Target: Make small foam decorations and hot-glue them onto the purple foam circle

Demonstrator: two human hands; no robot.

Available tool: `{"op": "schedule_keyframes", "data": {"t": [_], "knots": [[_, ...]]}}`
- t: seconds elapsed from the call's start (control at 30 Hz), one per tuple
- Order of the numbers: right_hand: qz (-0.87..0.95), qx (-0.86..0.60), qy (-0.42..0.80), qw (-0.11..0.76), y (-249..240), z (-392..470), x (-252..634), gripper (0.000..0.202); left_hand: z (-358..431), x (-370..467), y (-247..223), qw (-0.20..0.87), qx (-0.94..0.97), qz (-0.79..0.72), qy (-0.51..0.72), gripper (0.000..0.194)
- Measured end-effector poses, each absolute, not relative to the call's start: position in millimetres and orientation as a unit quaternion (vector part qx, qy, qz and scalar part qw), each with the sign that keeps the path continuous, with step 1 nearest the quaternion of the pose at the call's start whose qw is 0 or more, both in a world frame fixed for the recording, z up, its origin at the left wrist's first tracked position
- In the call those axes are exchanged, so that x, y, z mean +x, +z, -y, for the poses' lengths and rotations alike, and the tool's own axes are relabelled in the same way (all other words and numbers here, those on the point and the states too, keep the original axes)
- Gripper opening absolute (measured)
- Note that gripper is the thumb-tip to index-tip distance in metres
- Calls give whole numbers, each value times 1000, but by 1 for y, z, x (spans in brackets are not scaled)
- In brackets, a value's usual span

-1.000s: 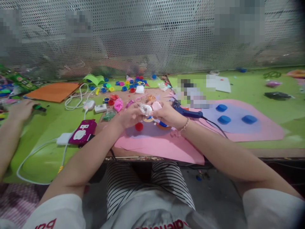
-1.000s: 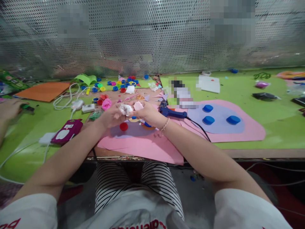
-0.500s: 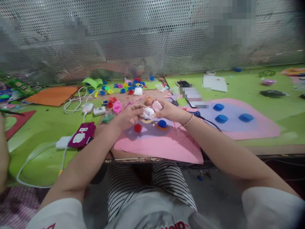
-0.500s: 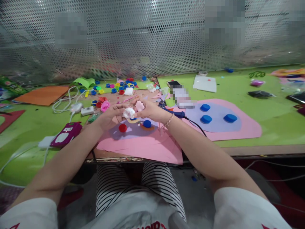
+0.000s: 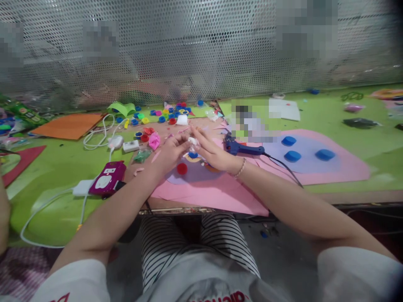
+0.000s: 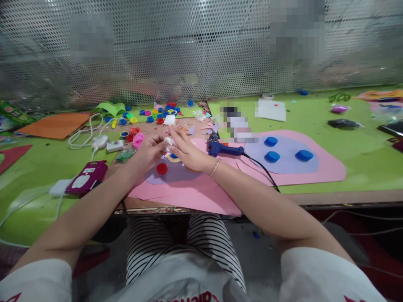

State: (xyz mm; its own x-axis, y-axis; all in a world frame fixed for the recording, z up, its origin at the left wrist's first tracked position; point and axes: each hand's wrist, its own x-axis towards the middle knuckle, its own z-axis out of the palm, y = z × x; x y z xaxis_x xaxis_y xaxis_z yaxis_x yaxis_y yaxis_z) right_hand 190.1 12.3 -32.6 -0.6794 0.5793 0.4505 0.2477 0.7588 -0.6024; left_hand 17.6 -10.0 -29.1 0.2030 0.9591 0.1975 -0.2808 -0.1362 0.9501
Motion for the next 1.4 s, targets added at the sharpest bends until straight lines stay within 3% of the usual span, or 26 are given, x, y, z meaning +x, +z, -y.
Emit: {"op": "schedule_keyframes", "data": {"t": [0.17,0.33,0.6,0.83,0.93,1.07,1.23,1.4], "knots": [[863,-262,314,296,-40,-7,186,80,18,20,-27,517,582,-366,510,19],[866,-263,305,296,-43,-10,185,74,21,22,-24,497,598,-391,492,17],[887,-243,142,365,-18,-14,191,36,3,24,-32,567,472,-354,575,14],[856,-278,87,427,-16,-23,201,19,8,19,-22,549,426,-386,606,9],[804,-311,184,472,-19,-29,204,26,7,15,-20,542,413,-386,622,9],[770,-302,333,453,-21,-29,203,36,8,16,-20,558,415,-385,607,9],[838,-258,224,426,-22,-20,195,32,12,22,-19,588,431,-377,571,8],[878,-227,196,373,-27,-17,189,38,17,25,-18,615,457,-369,526,16]]}}
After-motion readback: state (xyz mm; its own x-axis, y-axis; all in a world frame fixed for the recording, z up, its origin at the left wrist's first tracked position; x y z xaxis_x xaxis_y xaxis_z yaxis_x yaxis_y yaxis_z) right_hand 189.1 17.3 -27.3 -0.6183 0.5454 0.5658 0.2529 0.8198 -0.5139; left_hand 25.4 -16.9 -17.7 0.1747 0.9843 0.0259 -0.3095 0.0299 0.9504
